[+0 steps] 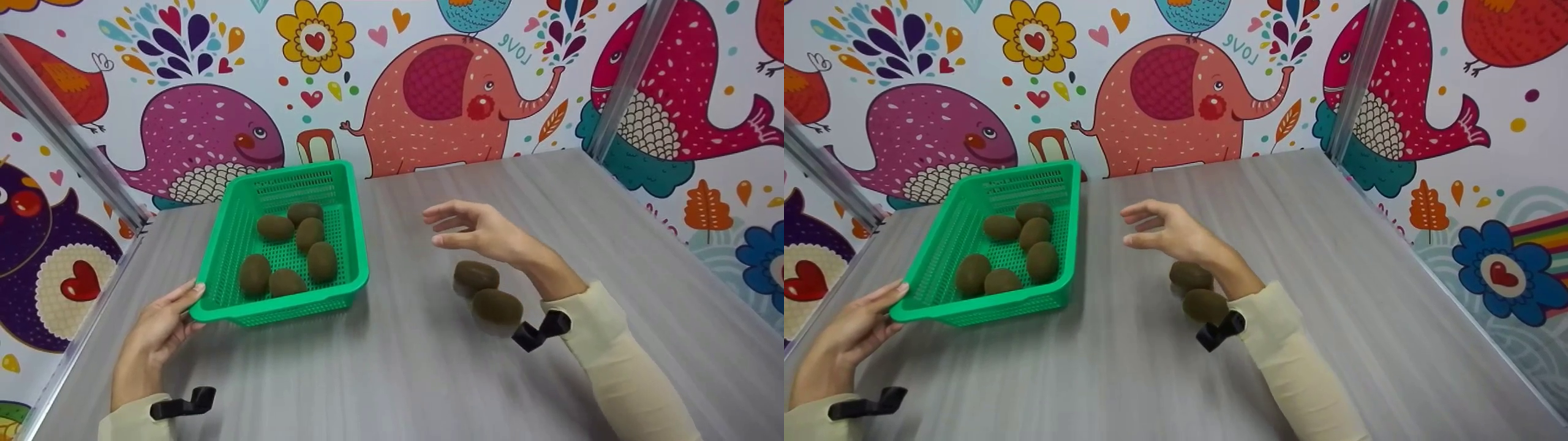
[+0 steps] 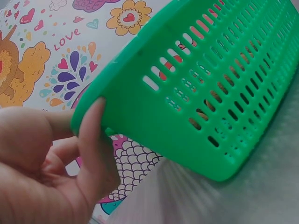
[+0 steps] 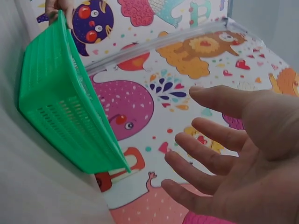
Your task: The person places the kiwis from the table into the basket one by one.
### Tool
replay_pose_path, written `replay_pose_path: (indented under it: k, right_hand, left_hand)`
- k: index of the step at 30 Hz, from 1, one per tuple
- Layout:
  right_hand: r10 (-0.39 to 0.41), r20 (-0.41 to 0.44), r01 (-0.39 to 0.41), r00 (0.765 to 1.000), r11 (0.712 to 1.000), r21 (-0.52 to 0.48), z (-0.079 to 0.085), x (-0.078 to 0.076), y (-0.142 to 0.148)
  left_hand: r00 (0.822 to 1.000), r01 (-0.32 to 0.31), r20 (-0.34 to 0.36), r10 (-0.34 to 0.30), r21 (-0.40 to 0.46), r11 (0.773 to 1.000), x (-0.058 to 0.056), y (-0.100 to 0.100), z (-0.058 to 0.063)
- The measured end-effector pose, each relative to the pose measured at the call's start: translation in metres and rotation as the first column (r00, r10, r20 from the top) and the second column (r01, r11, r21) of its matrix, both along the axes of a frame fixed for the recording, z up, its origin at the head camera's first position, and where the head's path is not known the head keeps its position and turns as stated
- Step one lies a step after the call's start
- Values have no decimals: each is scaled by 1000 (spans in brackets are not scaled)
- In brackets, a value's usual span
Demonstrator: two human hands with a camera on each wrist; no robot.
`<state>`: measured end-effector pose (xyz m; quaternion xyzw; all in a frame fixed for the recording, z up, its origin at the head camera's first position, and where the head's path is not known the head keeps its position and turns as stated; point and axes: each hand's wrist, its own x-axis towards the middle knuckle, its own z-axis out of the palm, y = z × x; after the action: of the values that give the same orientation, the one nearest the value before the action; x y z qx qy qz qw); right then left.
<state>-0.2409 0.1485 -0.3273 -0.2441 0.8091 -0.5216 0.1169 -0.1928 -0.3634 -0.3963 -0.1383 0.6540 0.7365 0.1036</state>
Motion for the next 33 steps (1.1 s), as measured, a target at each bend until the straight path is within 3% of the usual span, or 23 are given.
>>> replay_pose_path:
  k: [7, 13, 23, 33]
  right_hand:
    - [21, 11, -21, 1000, 999, 32, -28, -14, 23]
    - [67, -1, -66, 998, 993, 95, -46, -17, 43]
    - [72, 64, -81, 995, 986, 145, -59, -26, 64]
    - [53, 135, -83, 989, 969, 233, -76, -32, 75]
  left_hand:
    - [1000, 3, 2, -3, -6, 1000, 2, 1, -2]
    - [1000, 6, -5, -6, -18, 1000, 2, 3, -2]
    - [1000, -9, 9, 9, -15, 1000, 1, 3, 1]
    - [999, 5, 34, -2, -78, 997, 0, 3, 4]
